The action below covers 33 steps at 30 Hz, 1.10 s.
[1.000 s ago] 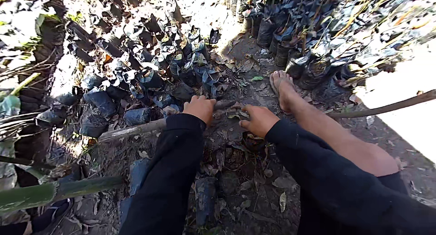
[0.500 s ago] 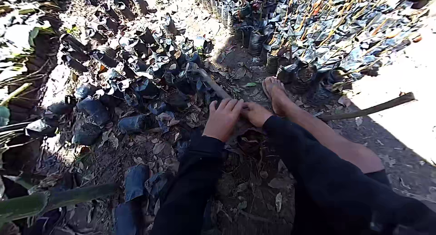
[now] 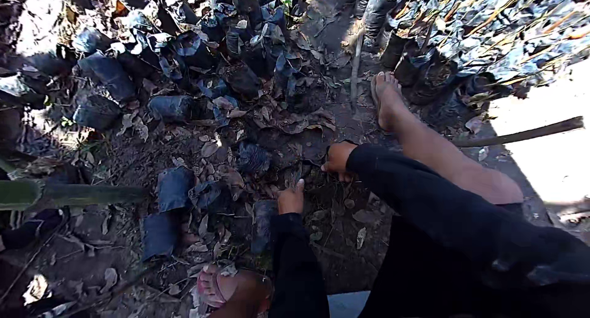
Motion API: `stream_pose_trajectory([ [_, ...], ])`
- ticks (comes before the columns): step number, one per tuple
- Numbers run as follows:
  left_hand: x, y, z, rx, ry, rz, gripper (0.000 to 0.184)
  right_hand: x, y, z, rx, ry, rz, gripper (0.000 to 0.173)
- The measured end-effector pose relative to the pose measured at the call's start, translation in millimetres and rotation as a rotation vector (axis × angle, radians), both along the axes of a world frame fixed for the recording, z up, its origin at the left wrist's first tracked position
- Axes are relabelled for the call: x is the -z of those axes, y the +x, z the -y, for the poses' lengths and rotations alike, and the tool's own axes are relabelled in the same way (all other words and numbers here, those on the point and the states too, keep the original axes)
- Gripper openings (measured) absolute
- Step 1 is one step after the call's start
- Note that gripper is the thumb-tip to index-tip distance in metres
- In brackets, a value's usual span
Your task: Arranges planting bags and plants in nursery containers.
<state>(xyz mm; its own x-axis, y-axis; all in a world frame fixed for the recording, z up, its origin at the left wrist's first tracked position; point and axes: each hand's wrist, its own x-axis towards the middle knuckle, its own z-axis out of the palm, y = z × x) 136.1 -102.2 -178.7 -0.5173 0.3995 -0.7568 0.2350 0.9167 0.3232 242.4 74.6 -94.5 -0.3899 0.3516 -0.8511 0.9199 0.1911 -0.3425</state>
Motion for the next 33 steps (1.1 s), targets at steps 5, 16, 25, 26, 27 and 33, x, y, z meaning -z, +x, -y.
stream_pose_trajectory([
  [5,20.3,6.1,1.4,-0.181,0.289,-0.002,0.046,55.6,11.1,52.3,0.095,-0.208,0.057,0.070],
  [16,38.9,-5.5,-36.8,-0.422,0.530,-0.027,0.040,101.6,-0.2,69.5,0.922,-0.163,-0.427,0.040],
  [25,3.8,-3.1,-33.7,-0.072,0.290,-0.065,0.043,66.7,2.4,60.8,1.226,-0.306,-0.285,0.042],
  [26,7.9,-2.3,-31.8,-0.067,0.300,-0.064,0.043,68.9,4.6,62.2,1.231,-0.302,-0.275,0.042],
  [27,11.0,-1.9,-30.1,-0.065,0.305,-0.064,0.043,71.1,6.2,63.0,1.219,-0.303,-0.265,0.042],
  [33,15.6,-3.7,-24.4,-0.043,0.267,-0.080,0.043,61.7,12.5,34.1,0.704,-0.206,-0.089,0.047],
])
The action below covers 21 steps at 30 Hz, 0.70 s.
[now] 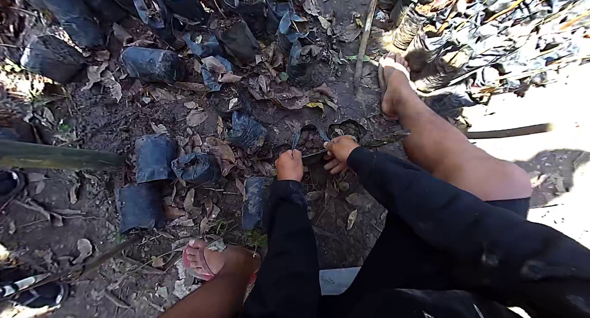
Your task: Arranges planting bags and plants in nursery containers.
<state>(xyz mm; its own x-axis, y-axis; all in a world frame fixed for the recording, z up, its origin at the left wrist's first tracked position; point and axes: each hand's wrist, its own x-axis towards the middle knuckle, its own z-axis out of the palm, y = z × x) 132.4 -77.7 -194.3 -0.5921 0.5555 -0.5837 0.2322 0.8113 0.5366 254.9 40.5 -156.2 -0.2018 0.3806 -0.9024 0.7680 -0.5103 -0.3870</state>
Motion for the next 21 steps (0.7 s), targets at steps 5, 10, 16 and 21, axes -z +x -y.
stream_pose_trajectory([
  [5,23.2,-20.9,15.8,-0.127,0.092,0.199,0.040,-55.7,14.9,-62.2,-0.295,0.400,0.156,0.047],
  [10,20.9,-18.3,6.7,-0.309,0.070,0.371,0.064,-27.8,33.0,-93.9,-0.344,0.608,0.193,0.056],
  [16,21.5,-21.8,-1.6,-0.155,0.202,0.247,0.041,55.9,34.4,-71.7,-0.262,0.456,0.026,0.067],
  [21,10.0,-52.8,-12.2,0.159,0.148,0.238,0.035,61.3,44.3,-76.0,-0.144,0.359,-0.107,0.056],
])
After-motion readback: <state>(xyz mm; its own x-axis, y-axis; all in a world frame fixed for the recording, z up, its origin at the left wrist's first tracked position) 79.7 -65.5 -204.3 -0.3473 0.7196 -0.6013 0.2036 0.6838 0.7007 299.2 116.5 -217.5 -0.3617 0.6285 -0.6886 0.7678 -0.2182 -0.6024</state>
